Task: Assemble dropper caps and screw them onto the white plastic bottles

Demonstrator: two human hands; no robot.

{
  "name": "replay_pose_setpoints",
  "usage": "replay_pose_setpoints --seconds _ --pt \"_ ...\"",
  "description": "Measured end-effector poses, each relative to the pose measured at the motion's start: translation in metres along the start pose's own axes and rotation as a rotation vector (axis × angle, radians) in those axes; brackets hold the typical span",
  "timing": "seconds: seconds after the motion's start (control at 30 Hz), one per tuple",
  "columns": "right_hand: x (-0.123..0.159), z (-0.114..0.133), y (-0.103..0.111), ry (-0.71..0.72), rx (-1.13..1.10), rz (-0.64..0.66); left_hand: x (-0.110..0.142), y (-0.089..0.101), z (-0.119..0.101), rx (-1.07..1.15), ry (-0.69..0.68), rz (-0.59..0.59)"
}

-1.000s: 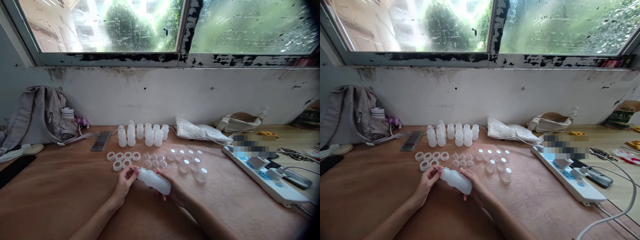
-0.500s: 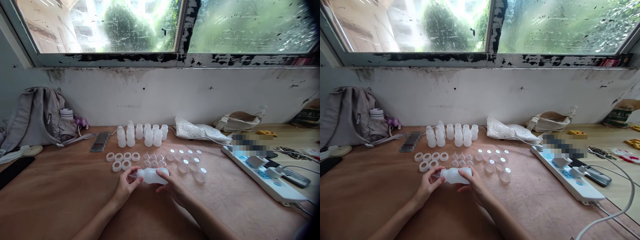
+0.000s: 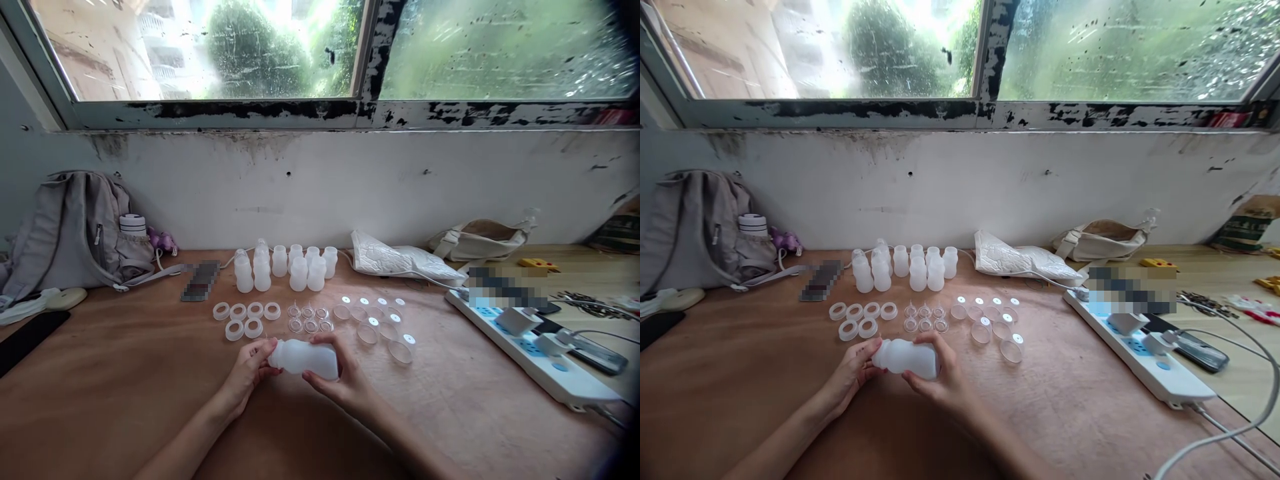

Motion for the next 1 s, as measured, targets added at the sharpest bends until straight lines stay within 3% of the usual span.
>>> replay_pose_setpoints --seconds 0.1,0.17,0.23,0.3,0.4,0.53,0.73,0.8,0.9,1.0 --pt "-0.002 -0.012 0.002 -0.172 -0.146 -0.082 0.002 -0.004 -0.007 -0.056 -0.122 0.042" --pt "-0.004 -0.021 0.0 -0.317 -0.3 -0.087 0.004 -0.009 -0.012 -0.155 -0.223 0.101" --pt "-0.005 -0.024 0.0 -0.371 -0.392 -0.082 0.005 -0.013 -0.016 -0.206 -0.288 0.128" --pt "-0.006 -0.021 0.001 -0.345 -0.408 -0.093 0.005 -0.007 -0.019 -0.178 -0.296 0.048" --pt "-0.005 -0.014 0.003 -0.282 -0.378 -0.092 0.001 0.005 -0.015 -0.122 -0.168 -0.084" --pt "-0.004 -0.012 0.002 -0.278 -0.351 -0.064 -0.001 0.0 -0.001 -0.177 0.029 0.022" --pt "-0.005 -0.016 0.003 -0.293 -0.386 -0.054 0.004 -0.008 -0.013 -0.212 -0.235 0.044" --pt "-0.005 -0.016 0.002 -0.287 -0.39 -0.049 0.004 -0.006 -0.013 -0.176 -0.207 0.028" --pt "-0.005 -0.014 0.002 -0.271 -0.371 -0.047 0.001 -0.006 -0.006 -0.184 -0.05 0.065" --pt "-0.005 -0.014 0.003 -0.288 -0.372 -0.061 0.001 -0.006 -0.009 -0.279 -0.115 0.092"
Point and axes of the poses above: each hand's wrist, its own x-axis away from the middle knuckle, its own y-axis out of the back of the hand, z = x × y, the point moved 6 cm from there along -x, towards the middle knuckle, and after that the axes turned 1 degree about y, right-handed, at the moved point
